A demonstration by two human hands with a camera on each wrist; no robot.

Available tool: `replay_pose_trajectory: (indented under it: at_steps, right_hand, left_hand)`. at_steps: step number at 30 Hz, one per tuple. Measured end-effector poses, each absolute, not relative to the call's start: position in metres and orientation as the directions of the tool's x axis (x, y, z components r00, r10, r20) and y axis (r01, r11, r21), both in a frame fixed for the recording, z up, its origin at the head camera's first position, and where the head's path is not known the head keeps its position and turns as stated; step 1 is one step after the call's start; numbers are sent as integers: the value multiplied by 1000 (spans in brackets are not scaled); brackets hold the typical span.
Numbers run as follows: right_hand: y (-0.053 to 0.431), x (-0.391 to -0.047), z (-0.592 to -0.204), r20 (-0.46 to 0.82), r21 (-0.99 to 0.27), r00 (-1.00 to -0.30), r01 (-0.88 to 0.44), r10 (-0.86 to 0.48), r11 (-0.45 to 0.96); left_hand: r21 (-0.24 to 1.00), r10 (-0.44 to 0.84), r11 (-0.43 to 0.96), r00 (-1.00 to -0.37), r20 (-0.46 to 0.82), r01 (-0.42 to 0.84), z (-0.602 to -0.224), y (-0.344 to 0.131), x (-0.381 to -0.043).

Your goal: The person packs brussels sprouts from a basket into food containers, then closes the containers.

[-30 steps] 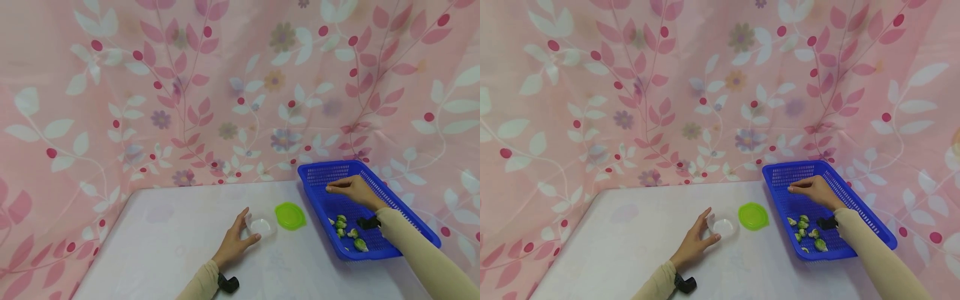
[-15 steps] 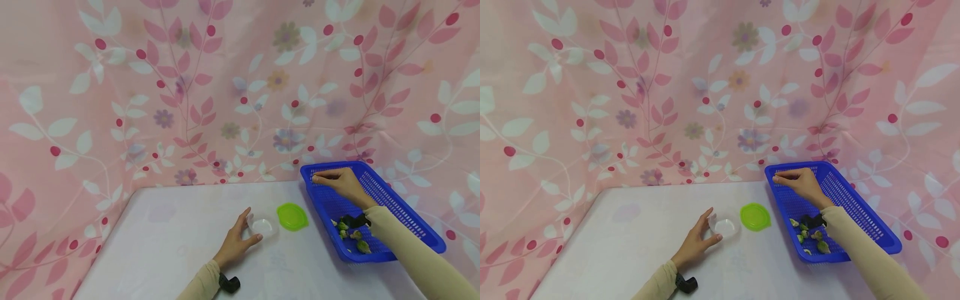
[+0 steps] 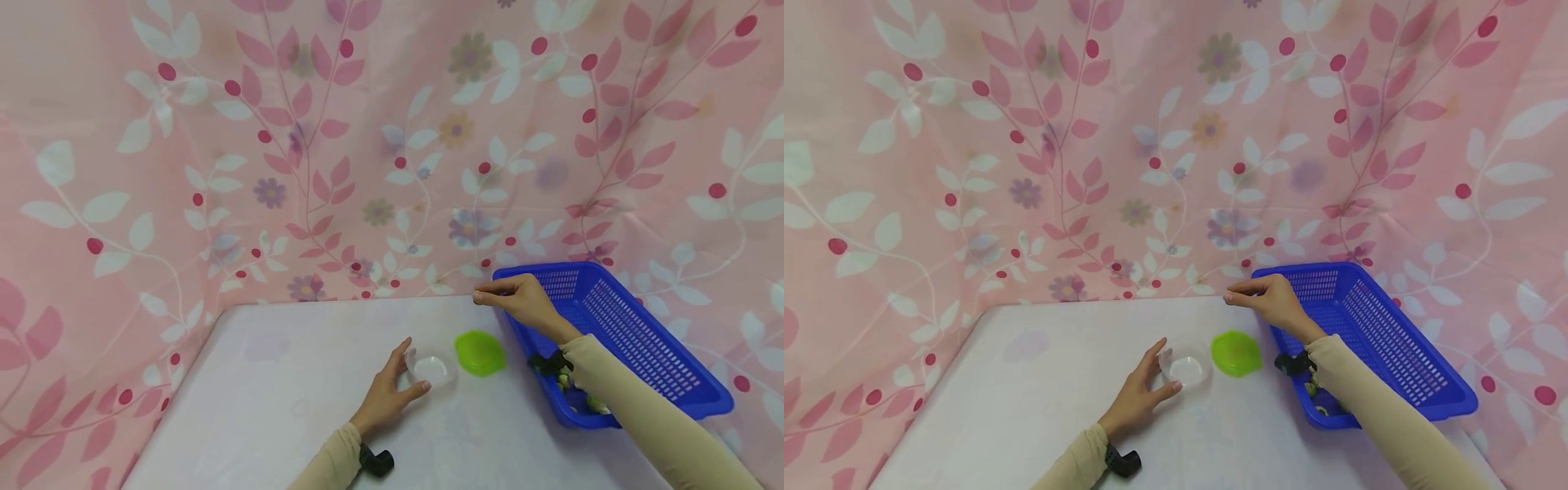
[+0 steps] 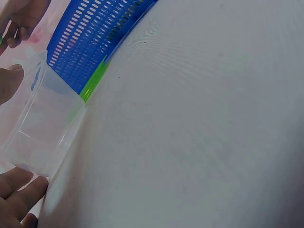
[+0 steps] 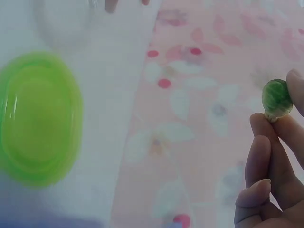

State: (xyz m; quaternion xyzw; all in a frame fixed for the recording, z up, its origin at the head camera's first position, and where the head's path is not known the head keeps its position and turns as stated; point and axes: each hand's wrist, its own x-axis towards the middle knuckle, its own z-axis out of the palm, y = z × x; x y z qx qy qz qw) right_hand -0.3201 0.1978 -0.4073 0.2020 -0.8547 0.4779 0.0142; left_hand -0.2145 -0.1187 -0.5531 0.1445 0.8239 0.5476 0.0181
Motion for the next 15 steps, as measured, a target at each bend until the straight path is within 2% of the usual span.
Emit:
replay_pose_trajectory:
  at_steps: [15]
  right_hand:
    - [157,-313,-420,261,-788,-878,-434,-402,437]
  left_hand:
    - [904,259,364,-957,131,223,-552,-119,-215]
